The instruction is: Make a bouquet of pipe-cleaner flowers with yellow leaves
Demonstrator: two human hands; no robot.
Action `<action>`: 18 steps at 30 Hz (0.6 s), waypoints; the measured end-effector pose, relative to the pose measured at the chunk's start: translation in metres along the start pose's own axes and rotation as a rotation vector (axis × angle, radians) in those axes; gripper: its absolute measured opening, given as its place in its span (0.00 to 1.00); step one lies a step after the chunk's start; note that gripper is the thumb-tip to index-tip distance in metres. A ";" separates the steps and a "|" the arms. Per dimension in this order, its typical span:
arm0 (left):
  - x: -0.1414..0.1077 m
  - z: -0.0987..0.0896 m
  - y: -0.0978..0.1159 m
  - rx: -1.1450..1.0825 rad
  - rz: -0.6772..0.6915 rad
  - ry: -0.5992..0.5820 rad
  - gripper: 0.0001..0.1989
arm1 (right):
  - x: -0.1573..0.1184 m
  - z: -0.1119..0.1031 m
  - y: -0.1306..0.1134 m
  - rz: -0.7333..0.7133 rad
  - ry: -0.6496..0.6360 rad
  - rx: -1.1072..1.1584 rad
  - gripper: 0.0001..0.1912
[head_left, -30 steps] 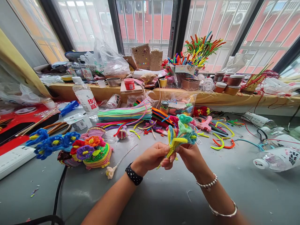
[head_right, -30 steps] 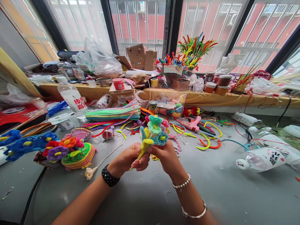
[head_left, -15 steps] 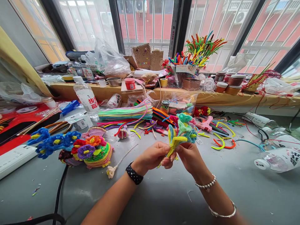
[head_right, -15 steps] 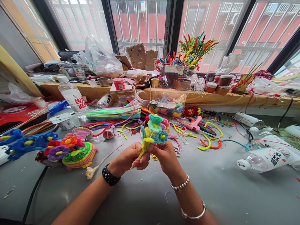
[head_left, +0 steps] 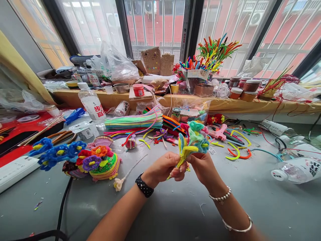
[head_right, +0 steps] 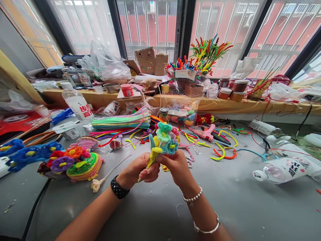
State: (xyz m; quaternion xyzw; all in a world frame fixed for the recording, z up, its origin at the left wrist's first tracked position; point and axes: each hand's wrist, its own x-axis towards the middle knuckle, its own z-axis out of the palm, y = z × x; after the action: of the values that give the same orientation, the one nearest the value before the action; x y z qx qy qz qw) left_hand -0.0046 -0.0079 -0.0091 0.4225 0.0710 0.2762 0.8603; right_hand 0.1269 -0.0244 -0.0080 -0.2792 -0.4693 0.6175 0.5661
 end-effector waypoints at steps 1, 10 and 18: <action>0.000 0.000 0.000 0.000 0.002 -0.004 0.18 | 0.000 -0.001 0.000 -0.008 -0.008 -0.002 0.08; 0.000 0.000 0.000 0.003 -0.002 -0.001 0.19 | 0.000 -0.003 -0.002 0.001 -0.020 -0.004 0.09; 0.000 0.001 0.000 0.027 0.013 0.018 0.18 | 0.000 -0.003 -0.002 0.021 -0.064 -0.029 0.09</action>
State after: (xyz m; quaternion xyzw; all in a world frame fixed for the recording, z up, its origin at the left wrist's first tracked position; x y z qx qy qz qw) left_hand -0.0042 -0.0079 -0.0085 0.4322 0.0798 0.2847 0.8519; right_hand 0.1311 -0.0241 -0.0074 -0.2723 -0.4933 0.6251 0.5401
